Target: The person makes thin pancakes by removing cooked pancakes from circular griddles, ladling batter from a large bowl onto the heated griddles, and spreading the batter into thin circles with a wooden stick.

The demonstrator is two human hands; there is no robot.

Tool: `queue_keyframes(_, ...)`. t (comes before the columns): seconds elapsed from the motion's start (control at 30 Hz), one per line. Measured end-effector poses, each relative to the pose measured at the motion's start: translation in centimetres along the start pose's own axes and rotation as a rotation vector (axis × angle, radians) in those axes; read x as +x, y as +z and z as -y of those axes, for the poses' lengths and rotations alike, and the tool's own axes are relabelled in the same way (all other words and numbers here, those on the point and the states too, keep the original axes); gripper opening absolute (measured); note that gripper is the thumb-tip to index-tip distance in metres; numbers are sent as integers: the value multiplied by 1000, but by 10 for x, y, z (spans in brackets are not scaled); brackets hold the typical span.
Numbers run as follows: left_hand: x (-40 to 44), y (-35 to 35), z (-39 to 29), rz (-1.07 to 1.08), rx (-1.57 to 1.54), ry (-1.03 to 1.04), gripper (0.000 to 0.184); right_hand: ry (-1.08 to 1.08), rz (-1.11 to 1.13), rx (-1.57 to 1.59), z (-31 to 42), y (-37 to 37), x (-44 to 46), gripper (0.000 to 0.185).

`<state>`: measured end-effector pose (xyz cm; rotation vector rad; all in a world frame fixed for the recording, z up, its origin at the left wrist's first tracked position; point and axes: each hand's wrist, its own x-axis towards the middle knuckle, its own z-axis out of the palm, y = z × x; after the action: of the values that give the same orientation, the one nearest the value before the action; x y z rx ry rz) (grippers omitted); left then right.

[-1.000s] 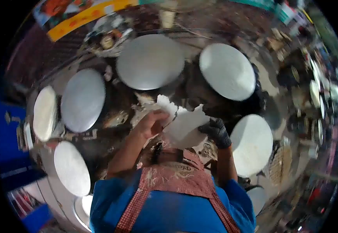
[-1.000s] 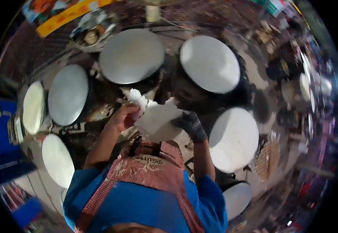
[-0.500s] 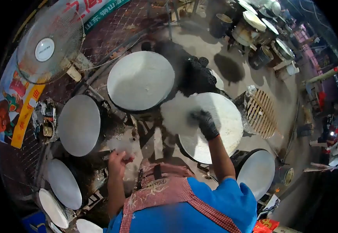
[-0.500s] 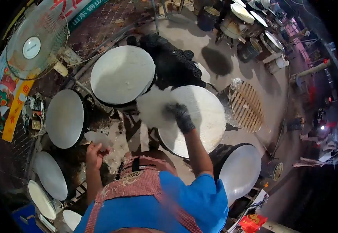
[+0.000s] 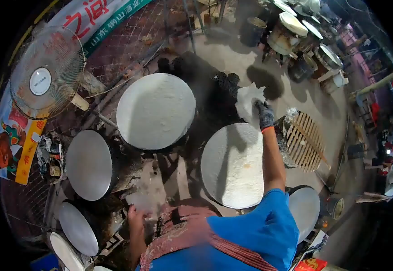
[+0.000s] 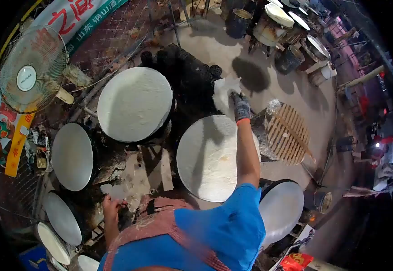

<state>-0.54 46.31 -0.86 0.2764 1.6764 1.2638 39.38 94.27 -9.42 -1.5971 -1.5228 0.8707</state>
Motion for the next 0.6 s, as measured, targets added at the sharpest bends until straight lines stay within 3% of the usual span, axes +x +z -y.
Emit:
queue_keyframes(0.07, -5, 5, -3, -15, 1, -2, 19, -143, -137, -164, -75, 4, 57, 35)
queue_keyframes(0.13, -5, 10, -2, -36, 20, 8, 19, -148, -286, -460, -38, 2, 56, 35)
queue_keyframes(0.17, -5, 10, 0, -55, 40, 13, 19, -144, -229, -648, 0, -4, 48, 32)
queue_keyframes(0.23, -11, 7, 6, -81, 71, 34, 19, -323, -337, -692, -13, 5, 68, 24)
queue_keyframes(0.37, -16, 13, -8, -124, 205, 134, 16, -228, 2, -924, 34, 34, 40, 36)
queue_keyframes(0.57, -32, 34, -50, -132, 643, 468, 17, -487, 45, -706, -56, 41, 44, 49)
queue_keyframes(0.6, -34, 40, -60, -101, 681, 555, 20, -374, 142, -654, -25, 34, 19, 48)
